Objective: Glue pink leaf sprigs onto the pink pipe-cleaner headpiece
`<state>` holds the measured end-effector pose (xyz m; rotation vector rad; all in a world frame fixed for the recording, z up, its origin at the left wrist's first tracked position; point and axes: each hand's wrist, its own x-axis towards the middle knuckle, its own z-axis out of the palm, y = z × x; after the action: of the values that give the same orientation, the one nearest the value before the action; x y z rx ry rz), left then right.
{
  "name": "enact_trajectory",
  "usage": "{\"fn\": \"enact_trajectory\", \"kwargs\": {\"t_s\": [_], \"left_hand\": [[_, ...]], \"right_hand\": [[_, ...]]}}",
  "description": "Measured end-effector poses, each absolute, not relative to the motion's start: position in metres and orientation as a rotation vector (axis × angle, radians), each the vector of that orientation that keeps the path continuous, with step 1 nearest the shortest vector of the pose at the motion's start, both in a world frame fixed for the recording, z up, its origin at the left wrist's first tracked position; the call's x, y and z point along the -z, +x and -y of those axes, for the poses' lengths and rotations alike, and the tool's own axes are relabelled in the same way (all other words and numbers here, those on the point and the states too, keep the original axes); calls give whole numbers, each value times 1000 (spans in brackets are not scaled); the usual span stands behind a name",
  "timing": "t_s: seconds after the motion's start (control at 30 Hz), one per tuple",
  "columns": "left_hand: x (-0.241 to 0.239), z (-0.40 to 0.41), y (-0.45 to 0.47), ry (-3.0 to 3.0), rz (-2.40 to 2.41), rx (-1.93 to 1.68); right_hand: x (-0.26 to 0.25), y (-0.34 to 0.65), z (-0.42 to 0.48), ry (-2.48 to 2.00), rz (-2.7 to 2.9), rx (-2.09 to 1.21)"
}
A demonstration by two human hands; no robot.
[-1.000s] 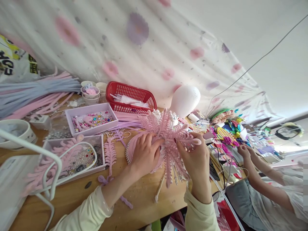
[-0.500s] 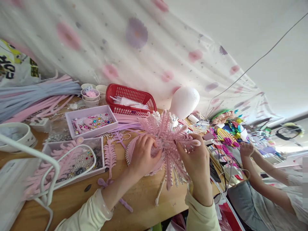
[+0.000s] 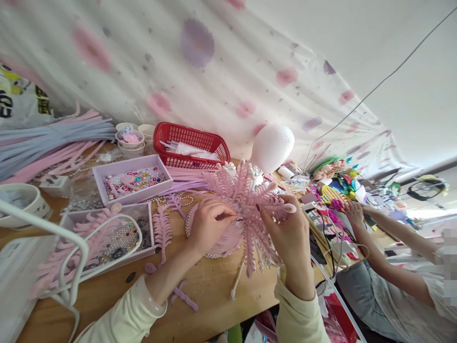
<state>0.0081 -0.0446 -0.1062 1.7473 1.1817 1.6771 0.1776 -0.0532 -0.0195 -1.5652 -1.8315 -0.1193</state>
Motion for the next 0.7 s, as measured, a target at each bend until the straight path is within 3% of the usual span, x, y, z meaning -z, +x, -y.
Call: {"fn": "enact_trajectory", "kwargs": {"t_s": [0.47,0.7], "left_hand": [[113,45,12,2130,-1333,-1375],[112,41,10,2035,-1261,-1383]], "right_hand": [[19,178,53,-1558,1857,110],[17,176,53,-1528,1875,106]]}}
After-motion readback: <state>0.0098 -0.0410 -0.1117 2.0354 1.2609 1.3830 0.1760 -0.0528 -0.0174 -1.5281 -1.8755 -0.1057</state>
